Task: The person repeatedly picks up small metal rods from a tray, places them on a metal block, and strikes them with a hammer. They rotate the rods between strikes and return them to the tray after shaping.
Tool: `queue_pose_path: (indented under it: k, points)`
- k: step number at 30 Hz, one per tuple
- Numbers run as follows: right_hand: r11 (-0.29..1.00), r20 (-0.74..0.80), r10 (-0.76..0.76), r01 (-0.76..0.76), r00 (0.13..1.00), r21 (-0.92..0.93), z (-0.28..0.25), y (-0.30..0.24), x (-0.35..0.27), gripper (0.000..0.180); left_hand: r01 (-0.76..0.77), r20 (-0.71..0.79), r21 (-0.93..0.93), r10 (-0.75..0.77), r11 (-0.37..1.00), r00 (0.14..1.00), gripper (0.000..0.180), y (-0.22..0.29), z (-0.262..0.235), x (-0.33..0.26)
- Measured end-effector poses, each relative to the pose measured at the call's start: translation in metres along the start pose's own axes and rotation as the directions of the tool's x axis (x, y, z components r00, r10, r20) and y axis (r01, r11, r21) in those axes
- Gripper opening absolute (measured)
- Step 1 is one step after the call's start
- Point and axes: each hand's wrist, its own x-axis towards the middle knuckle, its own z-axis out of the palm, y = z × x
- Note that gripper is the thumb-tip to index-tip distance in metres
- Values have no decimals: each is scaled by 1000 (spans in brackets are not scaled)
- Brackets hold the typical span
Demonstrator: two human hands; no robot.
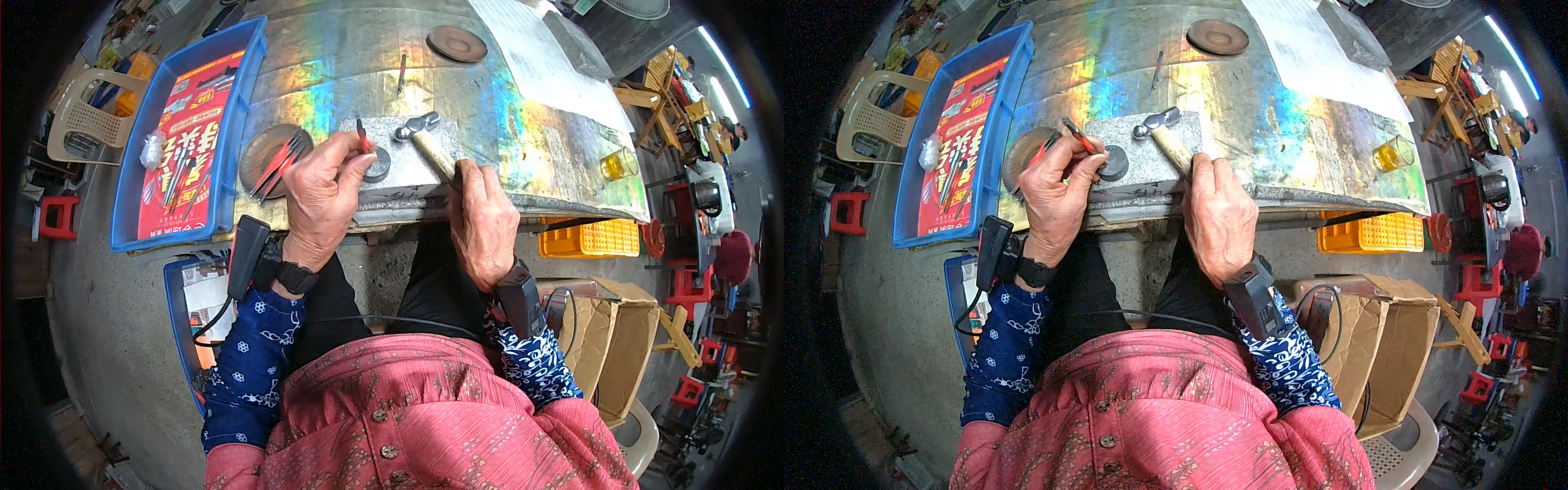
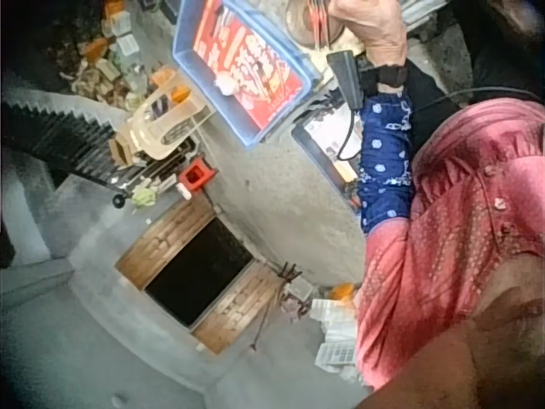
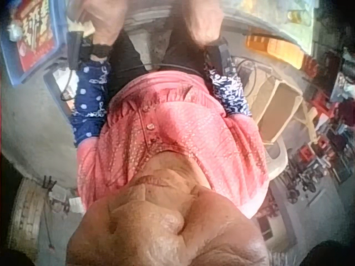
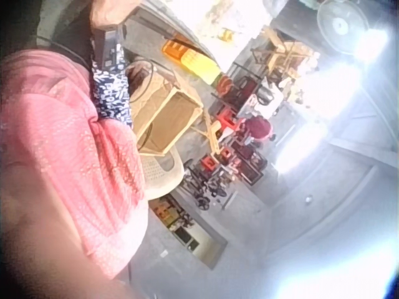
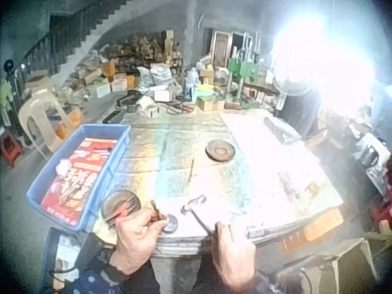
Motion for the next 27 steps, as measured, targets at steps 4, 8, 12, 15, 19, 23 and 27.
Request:
queue_pose_path:
  k: [4,8,12,15,19,23,27]
  points:
    - [989,-116,-49,64,992,132,-27,-3,9,27,11,-23,17,-11,1000,1000,13,3,0,-2]
    - [928,-174,-31,93,984,361,-70,-16,15,26,-22,-56,30,24,999,998,14,6,2,-2]
    - [929,-121,-242,266,963,259,-101,-30,27,26,-59,-49,59,62,996,997,12,6,2,-1]
    - [891,-281,-271,350,921,287,-112,-40,27,30,-69,-68,73,74,995,995,13,7,3,-1]
    - [902,-89,-323,335,942,274,-119,-45,33,30,-89,-82,138,101,987,992,14,7,3,-2]
    - [853,-343,-346,445,873,273,-132,-53,33,30,-66,-92,116,77,991,993,15,6,5,-2]
    - [891,-60,-350,352,935,286,-121,-52,41,34,-85,-94,117,96,990,991,15,5,4,-2]
